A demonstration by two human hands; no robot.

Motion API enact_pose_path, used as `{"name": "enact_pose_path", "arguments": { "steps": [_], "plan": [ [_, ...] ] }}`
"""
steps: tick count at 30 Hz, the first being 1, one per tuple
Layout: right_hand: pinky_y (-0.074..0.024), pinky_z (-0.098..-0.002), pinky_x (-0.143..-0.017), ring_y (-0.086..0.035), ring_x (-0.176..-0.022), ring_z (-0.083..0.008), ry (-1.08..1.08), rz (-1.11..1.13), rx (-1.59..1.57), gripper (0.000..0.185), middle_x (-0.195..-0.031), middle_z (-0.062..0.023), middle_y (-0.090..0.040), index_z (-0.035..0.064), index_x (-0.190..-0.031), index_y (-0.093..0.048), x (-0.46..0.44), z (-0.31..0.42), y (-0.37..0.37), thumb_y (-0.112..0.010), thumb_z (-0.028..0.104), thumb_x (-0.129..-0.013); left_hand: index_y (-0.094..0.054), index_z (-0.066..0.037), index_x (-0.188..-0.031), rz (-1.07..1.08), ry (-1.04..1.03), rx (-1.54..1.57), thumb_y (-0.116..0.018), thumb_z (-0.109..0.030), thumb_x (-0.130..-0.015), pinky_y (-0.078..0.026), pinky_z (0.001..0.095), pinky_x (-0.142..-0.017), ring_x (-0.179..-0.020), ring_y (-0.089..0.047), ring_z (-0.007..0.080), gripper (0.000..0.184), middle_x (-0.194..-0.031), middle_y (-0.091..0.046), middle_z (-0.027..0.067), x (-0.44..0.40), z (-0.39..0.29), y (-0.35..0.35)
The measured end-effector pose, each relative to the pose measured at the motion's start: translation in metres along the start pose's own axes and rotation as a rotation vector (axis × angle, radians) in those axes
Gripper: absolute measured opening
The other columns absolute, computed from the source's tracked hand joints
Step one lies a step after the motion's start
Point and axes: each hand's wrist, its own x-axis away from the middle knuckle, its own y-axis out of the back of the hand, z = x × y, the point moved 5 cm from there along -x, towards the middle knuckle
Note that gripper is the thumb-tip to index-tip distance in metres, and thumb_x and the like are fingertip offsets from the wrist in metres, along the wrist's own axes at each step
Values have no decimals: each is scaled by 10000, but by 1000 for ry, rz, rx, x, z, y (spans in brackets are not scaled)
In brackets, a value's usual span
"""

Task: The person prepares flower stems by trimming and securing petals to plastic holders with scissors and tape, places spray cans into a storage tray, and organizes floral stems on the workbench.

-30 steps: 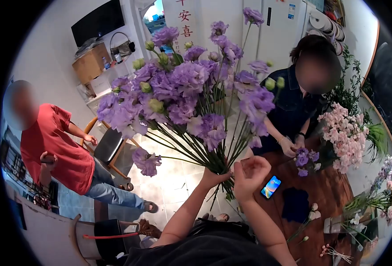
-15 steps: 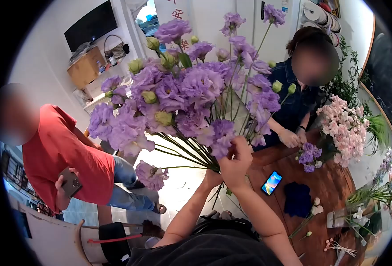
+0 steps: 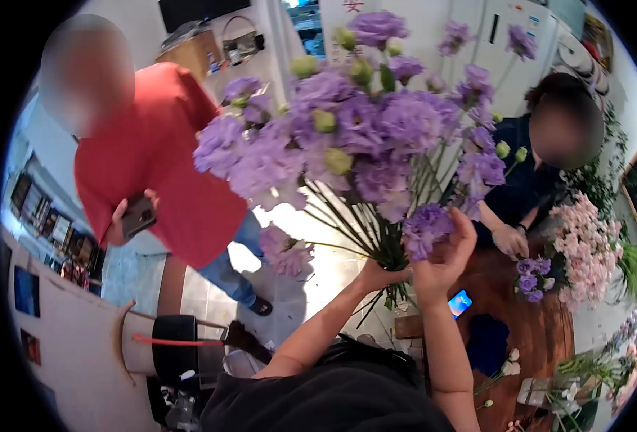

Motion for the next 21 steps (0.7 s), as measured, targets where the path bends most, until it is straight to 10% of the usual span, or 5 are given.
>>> {"name": "enact_pose_path", "arguments": {
  "steps": [4, 14, 21],
  "plan": [
    [-457, -281, -798, -522, -1010, -198, -64, 131, -54, 691, -1142, -114, -446, -7, -1246, -329, -2, -8, -3, -610, -85, -620, -547, -35, -981, -48, -5, -72, -684, -50, -682, -437, 254, -727, -797, -490, 63, 330, -872, -555, -20, 0, -11, 4],
    [-451, -234, -722, -517, -913, -112, -303, 275, 58, 535, -1045, -67, -512, -14, -1133, -488, -17, 13, 0, -562, -110, -612, -557, -25, -993, -122, -14, -249, -724, -127, -668, -454, 292, -734, -795, -541, 110, 379, -882, -604, 31, 2, -24, 16],
    [-453, -296, -646, -535, -816, -210, 312, 64, 619, 440, -968, -105, -555, -10, -1071, -516, 11, 63, 1, -650, -23, -652, -559, -11, -966, -115, 10, -227, -721, -151, -662, -445, 286, -693, -757, -535, 105, 372, -842, -599, 42, -4, -2, 19]
  ]
}}
